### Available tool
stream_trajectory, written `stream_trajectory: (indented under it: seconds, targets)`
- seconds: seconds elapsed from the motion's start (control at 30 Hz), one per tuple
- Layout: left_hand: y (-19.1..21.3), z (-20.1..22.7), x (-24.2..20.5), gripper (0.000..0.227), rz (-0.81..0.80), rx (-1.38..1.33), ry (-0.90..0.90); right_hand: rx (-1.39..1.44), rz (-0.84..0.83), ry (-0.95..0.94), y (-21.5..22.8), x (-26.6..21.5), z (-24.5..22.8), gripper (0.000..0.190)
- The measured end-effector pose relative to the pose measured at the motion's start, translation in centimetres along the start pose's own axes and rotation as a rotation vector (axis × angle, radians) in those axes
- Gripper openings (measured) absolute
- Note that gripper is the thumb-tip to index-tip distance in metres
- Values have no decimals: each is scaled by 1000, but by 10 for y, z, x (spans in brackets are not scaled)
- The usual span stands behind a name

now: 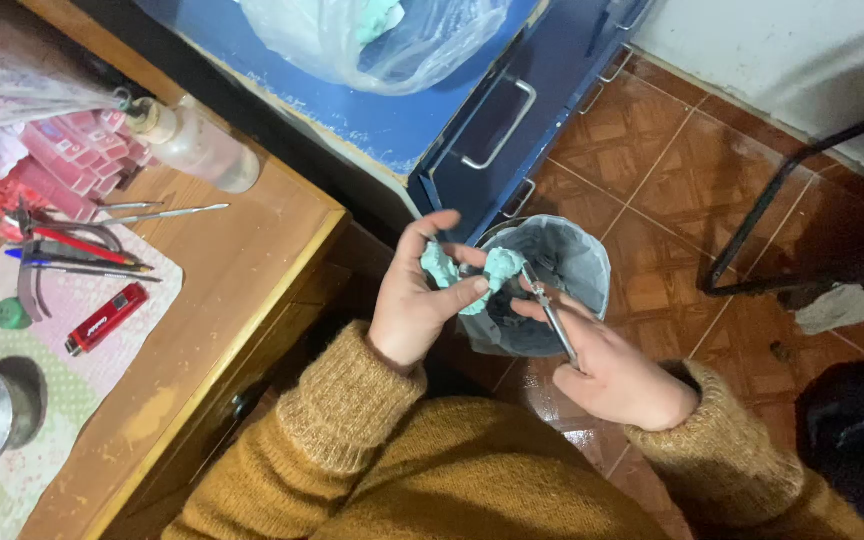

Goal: The person shapes a light blue clay object using a yellow utility knife and a metal sculpting tool. They repeatedly trim and refine the object's edges and surface while holding it over a trash bin to catch debris. The person also handles a plastic bag and places the tools on the table.

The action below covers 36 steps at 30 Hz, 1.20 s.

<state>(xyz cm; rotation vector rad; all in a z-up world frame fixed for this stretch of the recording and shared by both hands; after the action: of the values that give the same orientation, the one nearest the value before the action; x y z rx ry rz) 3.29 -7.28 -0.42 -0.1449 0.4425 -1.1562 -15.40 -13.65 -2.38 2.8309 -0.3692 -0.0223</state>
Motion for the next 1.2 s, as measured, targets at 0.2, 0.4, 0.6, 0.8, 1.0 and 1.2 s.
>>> stream_trajectory:
  seconds: [0.2,0.4,0.6,0.8,1.0,1.2]
  targets:
    - [8,-9,1,67,-53,-162,21,-288,-18,-14,30,4,2,89]
    - [13,11,-25,84,-69,-95,-113,-1059,-202,-207,33,-20,190,77]
    - [63,29,-100,107,-35,-153,-114,-1185,-32,-124,57,-17,222,47]
    - [122,48,-195,111,44,-321,-306,-885,223,491,-38,88,-80,23]
    - [178,60,-286,104,273,-305,-445,-920,184,815,-129,188,-169,27]
    - [222,56,-369,100,507,-311,-469,-868,245,869,-149,224,-159,21]
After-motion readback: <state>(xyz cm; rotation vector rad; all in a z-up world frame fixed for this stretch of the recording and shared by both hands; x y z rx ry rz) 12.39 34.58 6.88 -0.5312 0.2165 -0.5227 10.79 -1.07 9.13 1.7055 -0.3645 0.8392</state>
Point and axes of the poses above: each hand's wrist, its own x-axis towards the middle knuckle, its own y-axis out of the back of the hand, z = x × y, the point moved 8 cm from there along x, towards the middle knuckle, and after that the axes turned 13 degrees about y, right-handed, at the moved point
